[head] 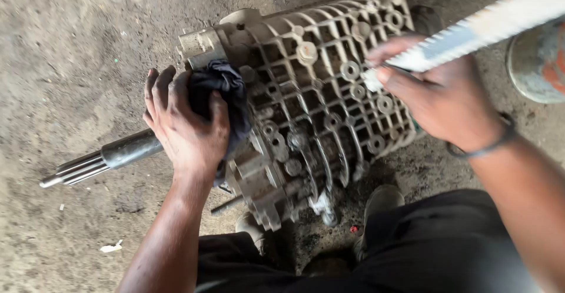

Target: The person scrapes and wipes a dirty engine block using a yellow scraper and a dark cloth. They repeatedly scrape grime from the surface and wipe it away, focusing on the top and side areas of the block.

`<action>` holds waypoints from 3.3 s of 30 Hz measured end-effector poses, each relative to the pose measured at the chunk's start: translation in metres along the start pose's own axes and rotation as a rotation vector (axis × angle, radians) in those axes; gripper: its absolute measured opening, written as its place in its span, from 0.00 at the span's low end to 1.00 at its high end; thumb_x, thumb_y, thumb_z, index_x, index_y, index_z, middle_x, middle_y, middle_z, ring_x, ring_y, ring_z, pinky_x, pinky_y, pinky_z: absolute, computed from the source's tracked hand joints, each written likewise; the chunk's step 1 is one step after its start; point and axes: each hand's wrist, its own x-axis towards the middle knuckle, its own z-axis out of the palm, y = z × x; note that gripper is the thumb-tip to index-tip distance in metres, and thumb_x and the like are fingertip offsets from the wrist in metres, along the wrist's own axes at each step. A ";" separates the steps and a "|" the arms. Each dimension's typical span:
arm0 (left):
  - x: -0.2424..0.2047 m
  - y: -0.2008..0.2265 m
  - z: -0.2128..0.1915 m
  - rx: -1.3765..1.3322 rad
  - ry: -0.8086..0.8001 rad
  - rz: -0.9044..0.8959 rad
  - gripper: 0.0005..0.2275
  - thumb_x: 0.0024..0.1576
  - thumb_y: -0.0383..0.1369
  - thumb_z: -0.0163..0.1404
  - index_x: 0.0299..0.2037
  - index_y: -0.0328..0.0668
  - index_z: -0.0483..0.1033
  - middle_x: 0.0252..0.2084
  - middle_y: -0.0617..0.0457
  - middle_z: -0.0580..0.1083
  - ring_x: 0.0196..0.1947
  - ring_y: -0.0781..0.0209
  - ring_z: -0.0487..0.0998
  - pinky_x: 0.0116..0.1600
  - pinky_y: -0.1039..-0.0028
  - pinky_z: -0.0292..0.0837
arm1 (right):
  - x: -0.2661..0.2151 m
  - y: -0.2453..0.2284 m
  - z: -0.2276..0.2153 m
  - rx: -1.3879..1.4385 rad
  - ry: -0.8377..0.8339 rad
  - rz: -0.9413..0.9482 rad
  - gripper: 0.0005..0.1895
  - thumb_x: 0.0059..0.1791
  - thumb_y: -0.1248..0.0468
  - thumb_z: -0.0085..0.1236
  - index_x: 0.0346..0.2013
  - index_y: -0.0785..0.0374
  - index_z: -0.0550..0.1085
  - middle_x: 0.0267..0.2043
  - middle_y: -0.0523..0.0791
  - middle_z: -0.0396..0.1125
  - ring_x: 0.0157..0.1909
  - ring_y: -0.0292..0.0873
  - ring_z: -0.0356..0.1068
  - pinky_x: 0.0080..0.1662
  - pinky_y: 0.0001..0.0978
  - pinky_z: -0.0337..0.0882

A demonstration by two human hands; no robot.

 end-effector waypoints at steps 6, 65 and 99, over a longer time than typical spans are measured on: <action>-0.001 -0.009 0.013 -0.004 0.144 0.011 0.20 0.60 0.38 0.54 0.59 0.36 0.72 0.63 0.39 0.70 0.71 0.42 0.62 0.74 0.45 0.50 | -0.008 0.018 0.002 0.008 0.062 -0.315 0.05 0.58 0.68 0.59 0.48 0.61 0.77 0.41 0.43 0.75 0.42 0.37 0.74 0.43 0.28 0.74; 0.010 0.114 -0.019 0.371 -0.881 0.046 0.17 0.63 0.30 0.41 0.59 0.59 0.76 0.46 0.49 0.80 0.33 0.57 0.78 0.40 0.66 0.80 | 0.013 0.092 -0.006 0.085 0.137 -0.364 0.05 0.61 0.65 0.54 0.44 0.64 0.73 0.37 0.46 0.73 0.35 0.38 0.77 0.37 0.32 0.79; -0.025 -0.006 0.003 0.043 0.282 0.248 0.17 0.64 0.33 0.52 0.61 0.36 0.73 0.63 0.40 0.72 0.72 0.40 0.64 0.75 0.48 0.54 | 0.003 0.030 0.027 0.538 -0.250 0.225 0.12 0.54 0.67 0.56 0.51 0.66 0.75 0.49 0.49 0.74 0.47 0.42 0.78 0.40 0.29 0.79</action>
